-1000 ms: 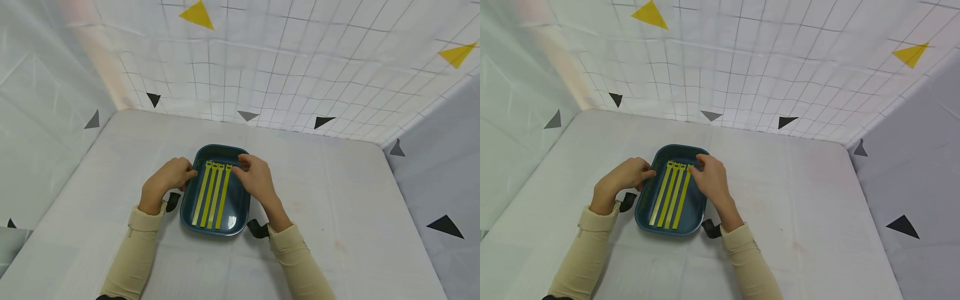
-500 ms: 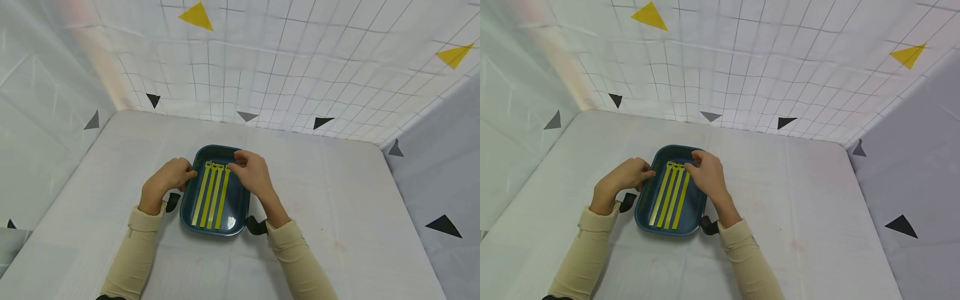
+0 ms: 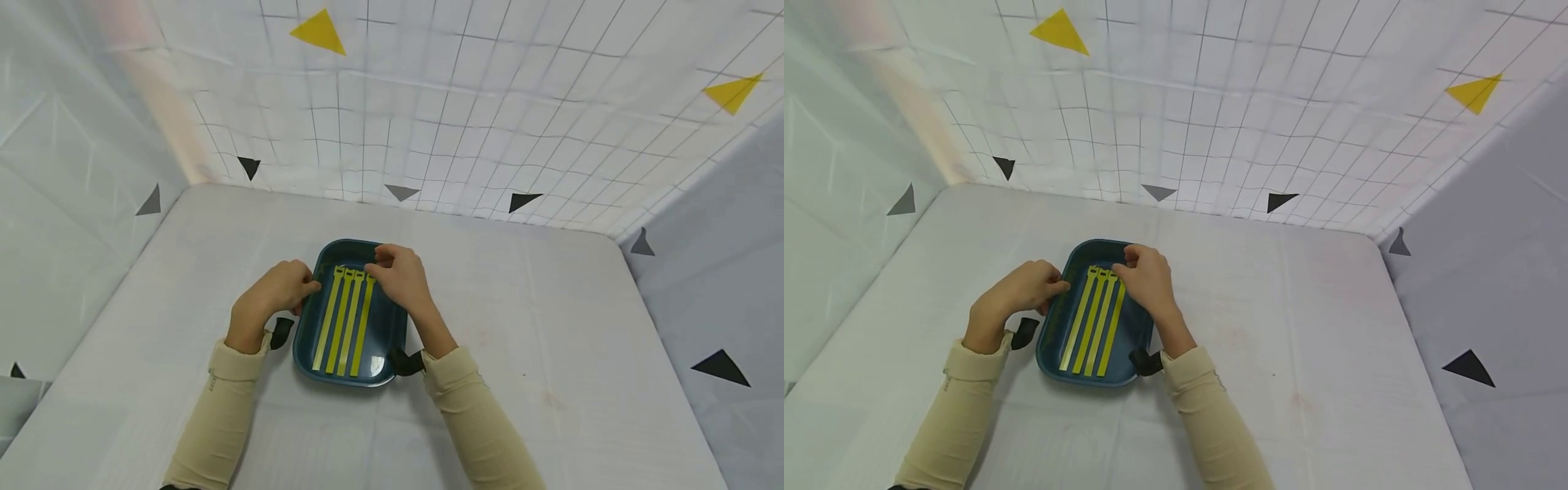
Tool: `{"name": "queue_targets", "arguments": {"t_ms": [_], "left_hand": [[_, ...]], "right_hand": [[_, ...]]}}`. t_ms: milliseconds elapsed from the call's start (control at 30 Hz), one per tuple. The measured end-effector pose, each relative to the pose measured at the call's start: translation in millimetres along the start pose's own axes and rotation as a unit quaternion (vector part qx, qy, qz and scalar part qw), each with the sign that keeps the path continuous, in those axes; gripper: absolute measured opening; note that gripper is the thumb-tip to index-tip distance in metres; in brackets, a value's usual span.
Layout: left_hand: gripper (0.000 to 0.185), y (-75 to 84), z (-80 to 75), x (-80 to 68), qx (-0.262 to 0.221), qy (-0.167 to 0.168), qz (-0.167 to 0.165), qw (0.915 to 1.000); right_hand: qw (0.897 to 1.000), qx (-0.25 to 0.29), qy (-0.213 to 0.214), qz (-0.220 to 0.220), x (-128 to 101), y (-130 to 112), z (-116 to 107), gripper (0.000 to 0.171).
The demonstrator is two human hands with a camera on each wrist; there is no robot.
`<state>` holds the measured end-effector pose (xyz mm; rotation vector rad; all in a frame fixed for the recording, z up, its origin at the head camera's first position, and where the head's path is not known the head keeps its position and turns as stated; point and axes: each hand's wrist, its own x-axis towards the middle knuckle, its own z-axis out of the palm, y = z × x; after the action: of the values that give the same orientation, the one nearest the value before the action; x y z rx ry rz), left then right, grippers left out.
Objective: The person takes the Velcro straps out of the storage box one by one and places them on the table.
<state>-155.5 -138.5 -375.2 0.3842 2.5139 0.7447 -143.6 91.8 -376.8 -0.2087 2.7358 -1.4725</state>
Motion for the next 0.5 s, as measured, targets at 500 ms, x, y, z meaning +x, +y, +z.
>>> {"name": "queue_targets", "arguments": {"t_ms": [500], "left_hand": [[0.03,2.5,0.1,-2.0,-0.001,-0.003,-0.005,1.0]], "right_hand": [[0.985,-0.11,-0.121,0.049,11.7,1.6,12.4,0.056]]}}
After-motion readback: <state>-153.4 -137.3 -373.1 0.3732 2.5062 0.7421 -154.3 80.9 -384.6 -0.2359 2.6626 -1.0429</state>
